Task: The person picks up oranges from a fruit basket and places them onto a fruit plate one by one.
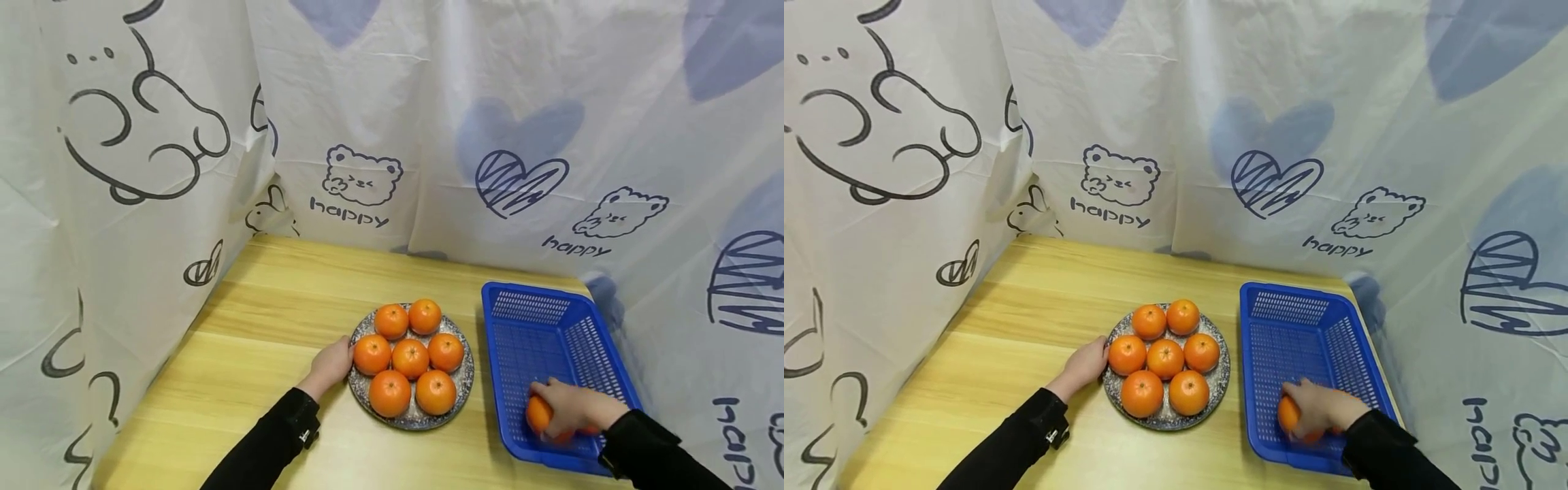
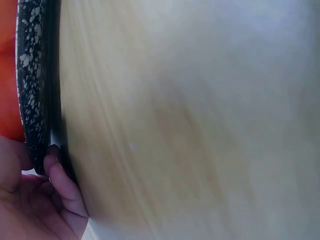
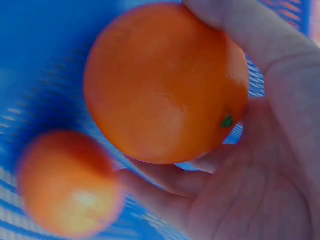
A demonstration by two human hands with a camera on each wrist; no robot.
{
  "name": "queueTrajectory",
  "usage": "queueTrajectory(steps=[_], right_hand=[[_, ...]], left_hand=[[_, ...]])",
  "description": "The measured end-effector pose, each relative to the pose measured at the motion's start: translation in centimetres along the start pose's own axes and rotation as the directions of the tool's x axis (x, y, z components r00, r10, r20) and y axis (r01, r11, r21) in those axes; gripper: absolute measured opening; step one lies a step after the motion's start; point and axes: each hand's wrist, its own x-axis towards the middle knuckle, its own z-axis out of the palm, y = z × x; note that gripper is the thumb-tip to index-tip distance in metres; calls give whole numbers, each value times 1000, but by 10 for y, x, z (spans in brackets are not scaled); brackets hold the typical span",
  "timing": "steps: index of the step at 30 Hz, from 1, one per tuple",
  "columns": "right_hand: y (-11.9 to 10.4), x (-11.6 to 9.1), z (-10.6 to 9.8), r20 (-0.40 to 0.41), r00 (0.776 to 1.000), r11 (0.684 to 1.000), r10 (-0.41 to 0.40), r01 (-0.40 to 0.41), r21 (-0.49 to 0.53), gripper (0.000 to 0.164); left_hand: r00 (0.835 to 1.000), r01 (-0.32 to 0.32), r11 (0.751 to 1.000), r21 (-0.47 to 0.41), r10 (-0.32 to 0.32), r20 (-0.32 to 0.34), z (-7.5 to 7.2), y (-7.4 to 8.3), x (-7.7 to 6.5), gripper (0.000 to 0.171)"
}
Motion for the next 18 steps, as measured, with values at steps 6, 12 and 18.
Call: queueTrajectory(steps=[6, 12, 18], right_hand=[[-30, -23, -65, -319, 936, 988, -149, 155, -7, 76], [-76, -2, -94, -610, 769, 971, -191, 239, -3, 77], [-112, 53, -76, -622, 736, 946, -268, 324, -25, 75]], left_hand=[[1000, -8, 1000, -12, 8, -1, -2, 0, 0, 30], [1000, -10, 1000, -9, 10, -10, -3, -1, 0, 29], [1000, -8, 1000, -30, 8, -4, 1, -1, -2, 29]])
